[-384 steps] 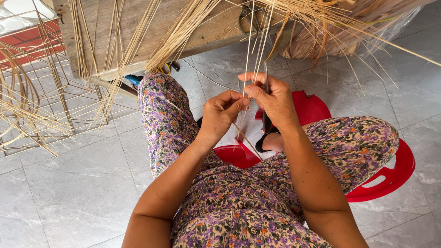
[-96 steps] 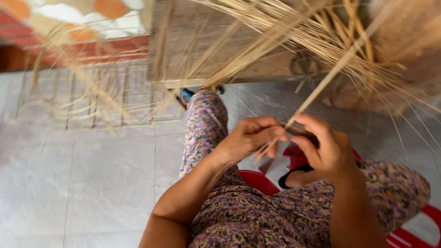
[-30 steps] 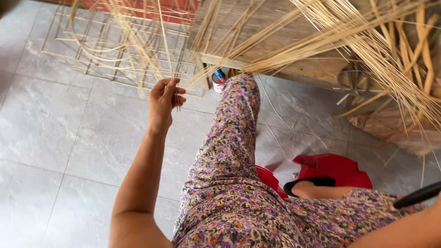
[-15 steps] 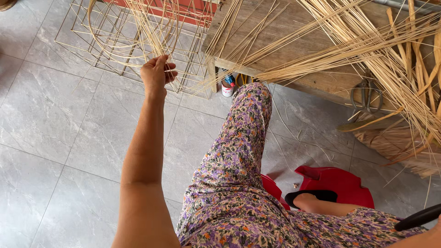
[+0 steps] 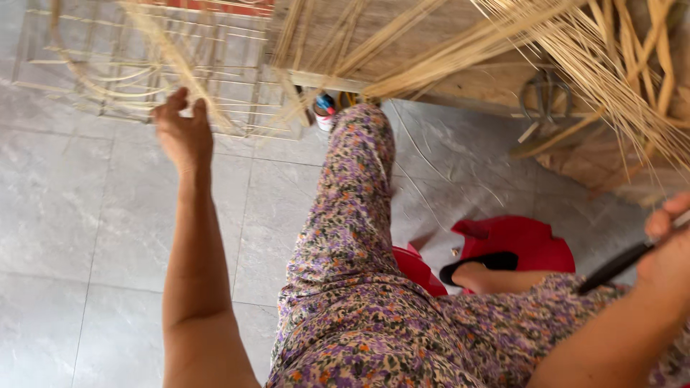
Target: The person sits on a red stool and uses a knife to split and trim thin bamboo strips. They repeatedly pull strips from a bundle, split them lengthwise, and trim the ends, placing the finished pieces into a wire basket.
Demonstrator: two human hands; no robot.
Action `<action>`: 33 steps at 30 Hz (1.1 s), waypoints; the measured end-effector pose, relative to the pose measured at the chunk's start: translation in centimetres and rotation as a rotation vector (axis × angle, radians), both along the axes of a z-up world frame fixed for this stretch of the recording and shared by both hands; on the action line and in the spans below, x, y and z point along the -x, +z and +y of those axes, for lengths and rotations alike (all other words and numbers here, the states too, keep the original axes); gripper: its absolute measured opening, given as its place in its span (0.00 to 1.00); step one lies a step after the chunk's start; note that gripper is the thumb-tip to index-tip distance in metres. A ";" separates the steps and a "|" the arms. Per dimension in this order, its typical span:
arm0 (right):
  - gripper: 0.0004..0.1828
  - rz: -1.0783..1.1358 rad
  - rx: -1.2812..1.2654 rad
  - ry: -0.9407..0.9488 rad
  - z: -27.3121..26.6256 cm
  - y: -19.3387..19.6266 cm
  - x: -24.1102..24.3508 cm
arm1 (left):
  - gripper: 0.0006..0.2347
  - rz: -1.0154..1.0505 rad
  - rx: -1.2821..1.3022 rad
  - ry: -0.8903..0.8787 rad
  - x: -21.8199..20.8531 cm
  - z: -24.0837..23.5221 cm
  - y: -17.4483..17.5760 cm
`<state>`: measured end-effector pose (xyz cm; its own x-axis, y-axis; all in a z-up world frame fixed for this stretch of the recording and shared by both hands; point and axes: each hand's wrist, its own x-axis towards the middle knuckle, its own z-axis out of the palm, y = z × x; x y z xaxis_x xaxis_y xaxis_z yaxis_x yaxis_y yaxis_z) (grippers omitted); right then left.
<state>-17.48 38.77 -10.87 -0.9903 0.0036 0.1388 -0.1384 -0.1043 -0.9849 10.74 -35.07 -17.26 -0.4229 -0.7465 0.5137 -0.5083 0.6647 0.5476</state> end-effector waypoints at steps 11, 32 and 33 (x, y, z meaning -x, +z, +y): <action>0.13 0.036 -0.267 0.158 -12.6 8.1 -5.8 | 0.06 0.131 -0.194 -0.661 13.0 15.1 4.8; 0.18 -0.062 -0.436 0.156 -15.0 8.1 -5.8 | 0.08 -0.361 -0.118 -0.563 28.0 21.9 -4.5; 0.18 -0.063 -0.432 0.163 -15.0 8.1 -5.8 | 0.09 -0.333 -0.215 -0.566 27.9 21.6 -4.0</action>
